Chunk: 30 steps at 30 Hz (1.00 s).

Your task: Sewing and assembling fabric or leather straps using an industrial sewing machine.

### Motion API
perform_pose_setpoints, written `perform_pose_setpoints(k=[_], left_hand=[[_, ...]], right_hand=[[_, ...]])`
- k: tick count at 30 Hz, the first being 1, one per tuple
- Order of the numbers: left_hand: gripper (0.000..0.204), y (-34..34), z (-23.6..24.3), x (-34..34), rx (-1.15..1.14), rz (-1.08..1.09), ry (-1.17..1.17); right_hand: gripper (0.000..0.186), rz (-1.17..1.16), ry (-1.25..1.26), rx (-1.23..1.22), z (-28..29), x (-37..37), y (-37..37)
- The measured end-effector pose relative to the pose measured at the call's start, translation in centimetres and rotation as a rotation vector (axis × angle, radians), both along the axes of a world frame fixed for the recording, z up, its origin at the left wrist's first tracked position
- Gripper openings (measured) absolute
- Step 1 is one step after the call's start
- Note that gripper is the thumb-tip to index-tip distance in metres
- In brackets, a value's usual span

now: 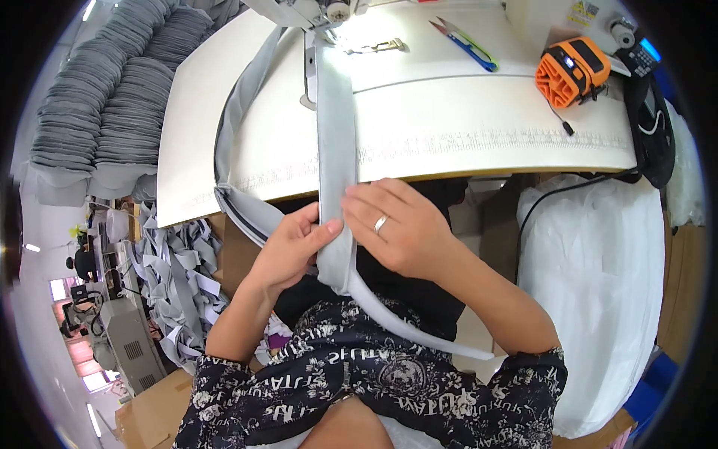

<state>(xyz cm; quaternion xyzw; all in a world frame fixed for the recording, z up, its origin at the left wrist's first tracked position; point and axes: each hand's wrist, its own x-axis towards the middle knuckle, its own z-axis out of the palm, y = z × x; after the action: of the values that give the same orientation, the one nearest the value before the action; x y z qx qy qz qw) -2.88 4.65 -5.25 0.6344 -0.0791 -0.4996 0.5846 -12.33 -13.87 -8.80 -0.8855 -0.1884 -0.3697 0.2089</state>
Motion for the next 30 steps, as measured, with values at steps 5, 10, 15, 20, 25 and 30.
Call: perform_pose_setpoints(k=[5, 10, 15, 20, 25, 30], left_hand=[[0.035, 0.5, 1.2, 1.0, 0.089, -0.156, 0.014], [0.034, 0.6, 2.1, 1.8, 0.227, -0.299, -0.059], [0.037, -3.5, 4.7, 7.0, 0.454, -0.370, -0.954], [0.040, -11.3, 1.2, 13.5, 0.382, -0.161, -1.515], [0.056, -11.1, 0.8, 13.4, 0.362, -0.046, -1.211], [0.046, -10.5, 1.2, 11.3, 0.376, -0.229, -1.457]], right_hand=[[0.027, 0.088, 0.008, 0.004, 0.3, 0.4, -0.3], [0.024, 0.132, -0.047, -0.027, 0.5, 0.9, -0.5], [0.027, 0.163, -0.048, -0.059, -0.3, 1.8, -0.2], [0.029, 0.212, -0.030, -0.098, 0.6, 1.9, -0.6], [0.030, 0.219, -0.001, -0.145, 0.8, 1.0, -1.8], [0.028, 0.264, 0.006, -0.179, 0.8, 0.8, -2.5]])
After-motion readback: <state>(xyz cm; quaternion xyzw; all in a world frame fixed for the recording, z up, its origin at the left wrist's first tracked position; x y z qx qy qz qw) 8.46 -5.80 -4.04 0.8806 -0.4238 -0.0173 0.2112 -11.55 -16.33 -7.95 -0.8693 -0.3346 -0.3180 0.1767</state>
